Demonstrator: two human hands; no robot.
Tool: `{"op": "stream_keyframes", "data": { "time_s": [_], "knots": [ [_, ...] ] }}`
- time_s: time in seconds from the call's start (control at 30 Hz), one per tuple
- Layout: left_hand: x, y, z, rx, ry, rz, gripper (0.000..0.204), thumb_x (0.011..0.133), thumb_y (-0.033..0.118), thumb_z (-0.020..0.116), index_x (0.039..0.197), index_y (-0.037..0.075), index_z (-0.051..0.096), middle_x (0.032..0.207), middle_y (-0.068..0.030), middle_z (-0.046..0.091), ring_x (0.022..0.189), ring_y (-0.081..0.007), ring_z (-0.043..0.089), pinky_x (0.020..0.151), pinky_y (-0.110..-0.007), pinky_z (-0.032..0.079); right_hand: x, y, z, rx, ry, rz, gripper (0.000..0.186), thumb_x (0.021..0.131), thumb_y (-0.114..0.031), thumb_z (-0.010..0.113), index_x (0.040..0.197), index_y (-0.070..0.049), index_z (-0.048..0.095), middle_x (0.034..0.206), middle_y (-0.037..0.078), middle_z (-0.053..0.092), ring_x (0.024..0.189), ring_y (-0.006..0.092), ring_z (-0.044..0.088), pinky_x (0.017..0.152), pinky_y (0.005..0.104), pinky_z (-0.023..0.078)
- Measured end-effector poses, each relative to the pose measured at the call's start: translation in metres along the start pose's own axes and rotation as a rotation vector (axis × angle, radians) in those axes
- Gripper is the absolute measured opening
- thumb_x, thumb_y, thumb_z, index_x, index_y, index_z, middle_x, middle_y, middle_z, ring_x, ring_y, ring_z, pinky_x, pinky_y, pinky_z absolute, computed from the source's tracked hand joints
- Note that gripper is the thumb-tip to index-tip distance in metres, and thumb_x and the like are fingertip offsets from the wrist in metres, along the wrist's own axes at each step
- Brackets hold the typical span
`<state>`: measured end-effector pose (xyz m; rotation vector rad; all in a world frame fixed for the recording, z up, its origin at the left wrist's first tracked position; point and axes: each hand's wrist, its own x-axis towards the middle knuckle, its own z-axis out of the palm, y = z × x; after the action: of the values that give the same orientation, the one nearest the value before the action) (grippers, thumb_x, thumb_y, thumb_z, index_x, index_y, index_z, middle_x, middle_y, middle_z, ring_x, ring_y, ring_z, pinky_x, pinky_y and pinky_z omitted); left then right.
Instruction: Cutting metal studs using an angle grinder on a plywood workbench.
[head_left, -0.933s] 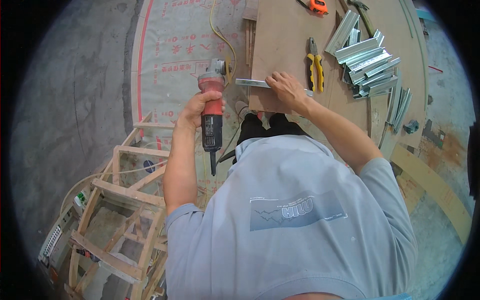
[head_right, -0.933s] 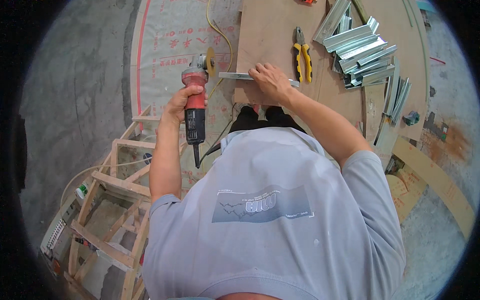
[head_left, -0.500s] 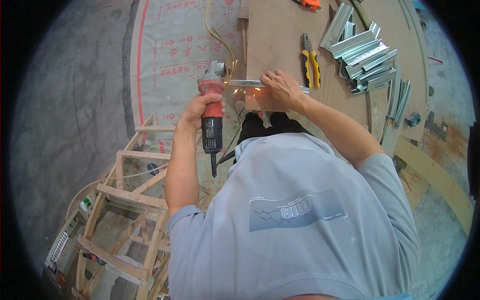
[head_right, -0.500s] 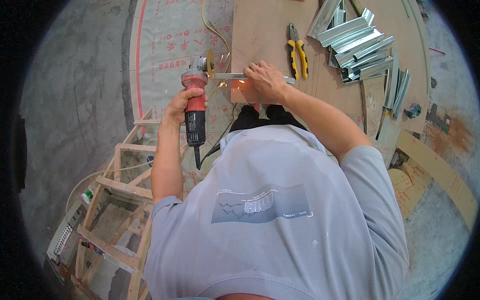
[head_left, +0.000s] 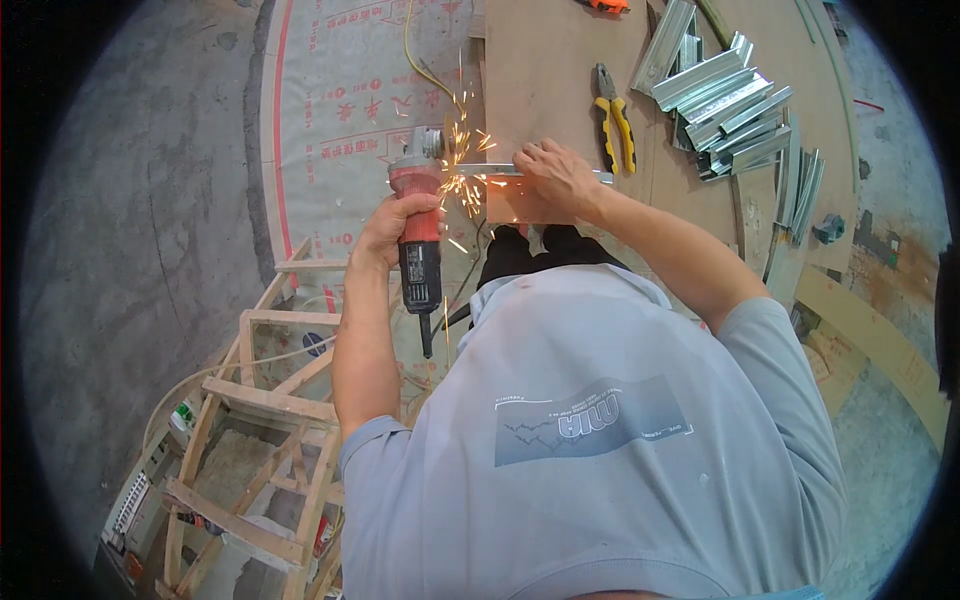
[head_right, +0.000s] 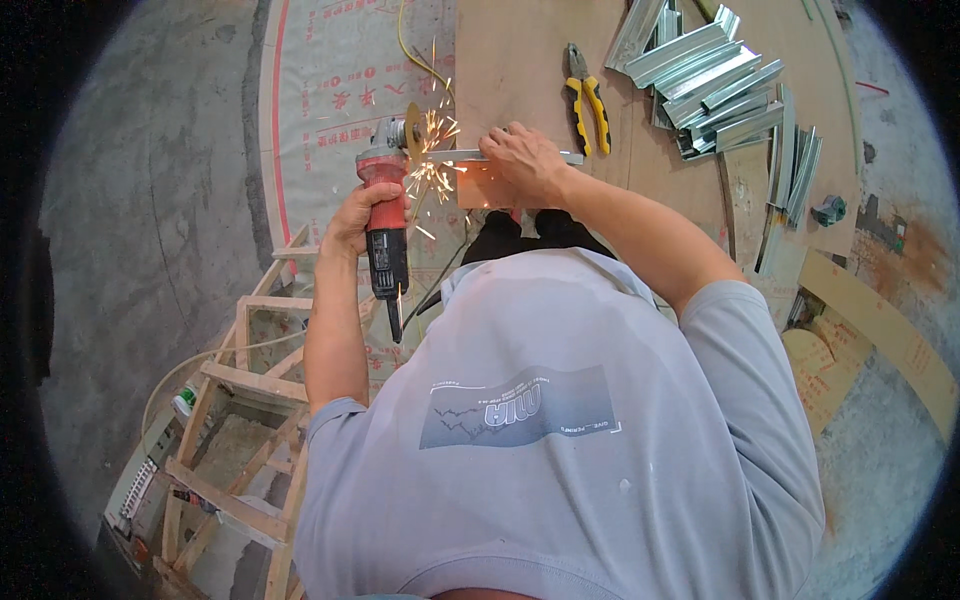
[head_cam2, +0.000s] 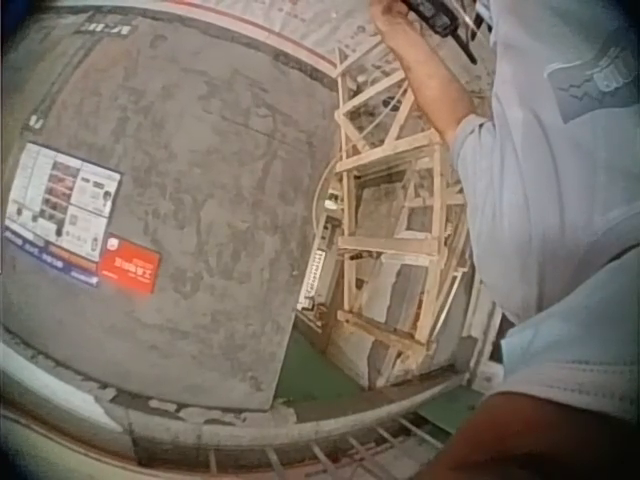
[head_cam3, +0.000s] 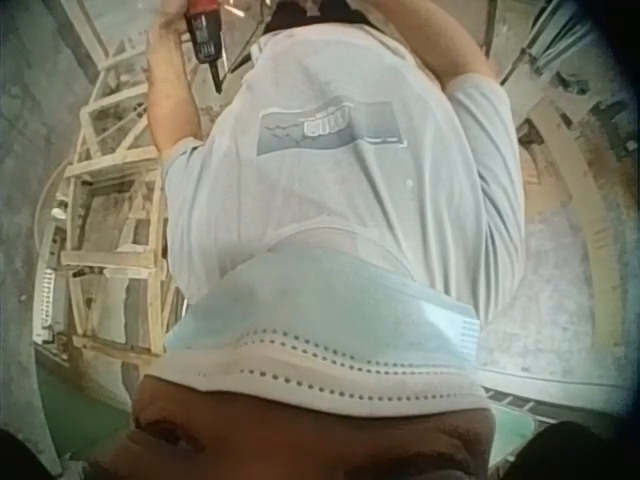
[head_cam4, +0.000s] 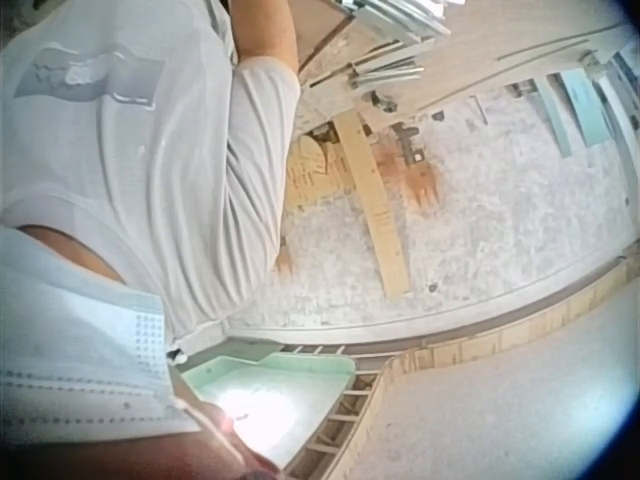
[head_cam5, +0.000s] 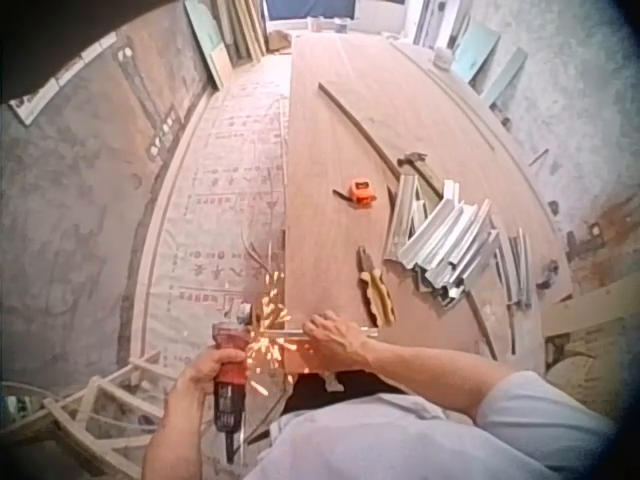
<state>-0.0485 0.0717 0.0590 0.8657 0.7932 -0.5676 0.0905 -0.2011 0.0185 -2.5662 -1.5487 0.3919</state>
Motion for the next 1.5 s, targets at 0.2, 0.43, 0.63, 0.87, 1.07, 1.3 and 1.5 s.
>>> {"op": "stream_keyframes", "data": {
  "time_s": [0.2,0.43,0.63,0.87,1.07,1.3,1.5],
  "knots": [
    [0.003,-0.001,-0.002,0.032,-0.013,-0.004,0.027,0.082,0.016,0.072,0.1,0.002,0.059,0.08,-0.0107,0.068,0.066,-0.0208,0.068,0.061,-0.036,0.058,0.003,0.006,0.009,-0.027,-0.055,0.005,0.053,0.074,-0.036,0.075,0.112,-0.007,0.054,0.11,0.007,0.059,0.101,0.0273,0.059,0.082,0.0388,0.054],
    [-0.002,-0.003,0.0,0.022,-0.003,-0.02,0.03,0.081,0.017,0.073,0.101,0.001,0.059,0.08,-0.0113,0.067,0.065,-0.0211,0.067,0.061,-0.036,0.058,0.004,0.002,-0.003,-0.006,-0.072,0.001,0.021,0.09,-0.015,0.053,0.109,-0.01,0.056,0.107,0.006,0.06,0.097,0.0258,0.06,0.078,0.0376,0.054],
    [0.004,-0.01,-0.005,0.053,0.019,0.018,0.03,0.08,0.02,0.073,0.099,0.002,0.059,0.08,-0.0115,0.067,0.066,-0.0215,0.067,0.059,-0.037,0.059,0.002,0.005,0.002,0.002,-0.016,-0.022,0.021,0.089,-0.016,0.054,0.109,-0.01,0.056,0.105,0.005,0.06,0.095,0.0258,0.06,0.077,0.0376,0.054],
    [0.004,-0.021,-0.01,0.005,0.029,-0.004,0.029,0.079,0.018,0.074,0.099,0.003,0.059,0.081,-0.011,0.067,0.066,-0.0223,0.067,0.063,-0.036,0.058,0.005,0.005,0.006,0.027,-0.025,-0.001,0.023,0.088,-0.015,0.055,0.11,-0.009,0.056,0.106,0.007,0.06,0.095,0.0266,0.06,0.077,0.0375,0.055],
    [-0.002,-0.005,-0.001,0.004,-0.014,0.015,0.031,0.08,0.019,0.074,0.102,0.004,0.059,0.083,-0.0098,0.067,0.07,-0.0219,0.067,0.067,-0.037,0.058,0.005,0.005,-0.006,0.028,-0.007,0.027,0.022,0.086,-0.016,0.058,0.106,-0.007,0.057,0.103,0.008,0.06,0.096,0.0272,0.06,0.08,0.0373,0.053],
    [-0.001,-0.014,-0.005,-0.01,0.029,-0.028,0.025,0.082,0.017,0.069,0.101,0.005,0.058,0.083,-0.0104,0.065,0.073,-0.0243,0.067,0.069,-0.038,0.057,-0.003,0.002,-0.027,0.118,0.009,0.019,0.036,0.08,-0.031,0.067,0.104,-0.006,0.058,0.104,0.011,0.06,0.101,0.0294,0.059,0.082,0.0389,0.052],
    [-0.003,-0.012,-0.021,-0.098,-0.035,0.0,0.035,0.082,0.018,0.071,0.109,0.003,0.055,0.088,-0.0117,0.065,0.077,-0.0257,0.066,0.072,-0.041,0.057,-0.025,0.022,-0.039,0.311,0.018,0.286,0.022,0.092,-0.016,0.051,0.111,-0.008,0.057,0.089,0.018,0.067,0.088,0.0354,0.067,0.076,0.0445,0.054]
  ]
}}
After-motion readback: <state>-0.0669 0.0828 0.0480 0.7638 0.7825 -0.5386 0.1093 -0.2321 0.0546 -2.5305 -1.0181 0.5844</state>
